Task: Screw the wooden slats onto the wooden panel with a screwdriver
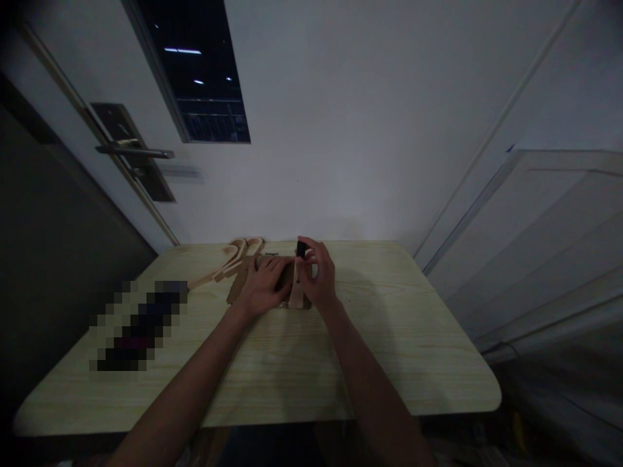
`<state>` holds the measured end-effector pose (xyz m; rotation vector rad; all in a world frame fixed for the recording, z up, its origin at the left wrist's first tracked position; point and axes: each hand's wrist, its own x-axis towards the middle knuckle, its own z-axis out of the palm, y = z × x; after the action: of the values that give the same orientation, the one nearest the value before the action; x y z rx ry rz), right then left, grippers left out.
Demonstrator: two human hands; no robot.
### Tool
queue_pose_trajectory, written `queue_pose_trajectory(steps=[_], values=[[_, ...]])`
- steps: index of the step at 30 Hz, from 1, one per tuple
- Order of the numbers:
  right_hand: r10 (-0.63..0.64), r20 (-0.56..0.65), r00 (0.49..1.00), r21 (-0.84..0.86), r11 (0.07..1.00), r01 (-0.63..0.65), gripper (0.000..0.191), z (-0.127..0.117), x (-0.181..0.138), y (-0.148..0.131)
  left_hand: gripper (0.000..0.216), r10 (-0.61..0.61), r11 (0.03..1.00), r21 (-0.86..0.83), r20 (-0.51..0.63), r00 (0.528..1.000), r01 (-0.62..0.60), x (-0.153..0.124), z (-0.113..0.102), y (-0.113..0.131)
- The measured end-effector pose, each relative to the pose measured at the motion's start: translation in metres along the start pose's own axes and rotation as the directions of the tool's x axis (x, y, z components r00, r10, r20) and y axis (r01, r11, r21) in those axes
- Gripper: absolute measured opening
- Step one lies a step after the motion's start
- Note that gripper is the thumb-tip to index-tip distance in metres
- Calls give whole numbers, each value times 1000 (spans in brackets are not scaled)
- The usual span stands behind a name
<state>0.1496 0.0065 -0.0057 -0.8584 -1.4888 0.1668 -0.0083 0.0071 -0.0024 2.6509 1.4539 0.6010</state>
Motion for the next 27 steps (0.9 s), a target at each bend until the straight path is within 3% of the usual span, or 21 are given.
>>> queue_pose_trajectory(steps=[6, 13, 21, 27], values=[[9, 20, 1000, -1, 1000, -9, 33, -1, 0, 2, 41, 1, 1000, -2, -4, 1000, -1, 0, -1, 1], [42, -38, 998, -15, 999, -43, 35, 2, -1, 4, 40, 4, 1000, 1, -6, 1000, -4, 0, -1, 2], [71, 44, 996, 64, 995, -74, 31, 2, -2, 2, 40, -3, 1000, 11, -7, 1000, 3, 0, 1, 0], [49, -33, 998, -19, 999, -49, 30, 4, -2, 6, 40, 7, 1000, 5, 2, 1000, -7, 0, -1, 1]])
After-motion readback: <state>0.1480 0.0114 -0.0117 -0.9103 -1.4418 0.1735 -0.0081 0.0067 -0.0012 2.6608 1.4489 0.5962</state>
